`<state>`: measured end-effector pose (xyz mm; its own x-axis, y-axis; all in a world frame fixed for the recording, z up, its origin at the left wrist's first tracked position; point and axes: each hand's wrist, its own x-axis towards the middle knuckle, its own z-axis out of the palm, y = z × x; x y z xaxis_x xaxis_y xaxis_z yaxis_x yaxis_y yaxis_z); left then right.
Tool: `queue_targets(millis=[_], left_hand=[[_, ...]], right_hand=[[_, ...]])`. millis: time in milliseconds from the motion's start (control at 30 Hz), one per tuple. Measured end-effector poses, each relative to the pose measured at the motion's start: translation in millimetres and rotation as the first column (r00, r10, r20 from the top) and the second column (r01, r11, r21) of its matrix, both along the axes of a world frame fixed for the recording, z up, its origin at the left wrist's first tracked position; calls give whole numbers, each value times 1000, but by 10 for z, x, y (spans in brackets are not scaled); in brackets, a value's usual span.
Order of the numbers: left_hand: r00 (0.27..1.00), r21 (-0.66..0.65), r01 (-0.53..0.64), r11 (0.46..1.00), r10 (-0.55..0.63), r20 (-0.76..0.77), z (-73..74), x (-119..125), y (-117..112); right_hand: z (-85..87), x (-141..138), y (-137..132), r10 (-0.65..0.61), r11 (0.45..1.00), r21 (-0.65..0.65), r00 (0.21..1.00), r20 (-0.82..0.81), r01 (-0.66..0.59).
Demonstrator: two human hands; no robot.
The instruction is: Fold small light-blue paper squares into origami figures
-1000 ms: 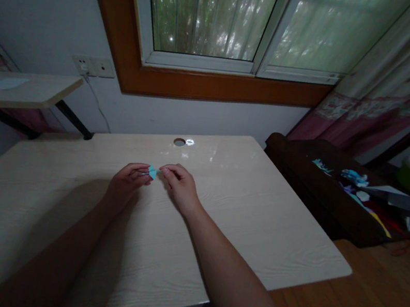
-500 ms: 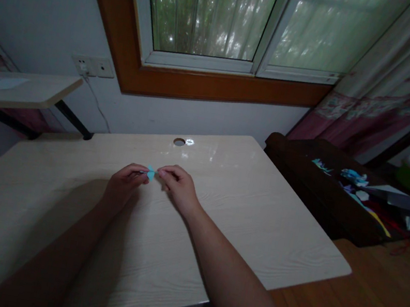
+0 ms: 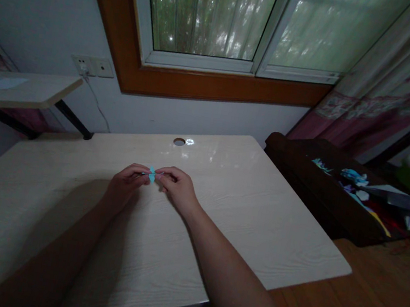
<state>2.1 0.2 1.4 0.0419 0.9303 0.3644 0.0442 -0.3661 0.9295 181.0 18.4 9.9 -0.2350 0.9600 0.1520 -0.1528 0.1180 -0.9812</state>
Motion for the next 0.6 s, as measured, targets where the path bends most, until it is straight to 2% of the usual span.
queue_targets(millis=[167,400,600], left_hand=[[1000,-10,23,1000,-23,8,-12,0,1],[993,-118,29,993,-15,118,28,45,-34],[997,-55,22,998,-18,77,23,57,-29]], right_hand=[[-3,1,-7,0,1000,0,1000,15,0],[-39,9,-3,-57,996,79,996,63,52],[-83,19,12,-108,979,190,984,143,80]])
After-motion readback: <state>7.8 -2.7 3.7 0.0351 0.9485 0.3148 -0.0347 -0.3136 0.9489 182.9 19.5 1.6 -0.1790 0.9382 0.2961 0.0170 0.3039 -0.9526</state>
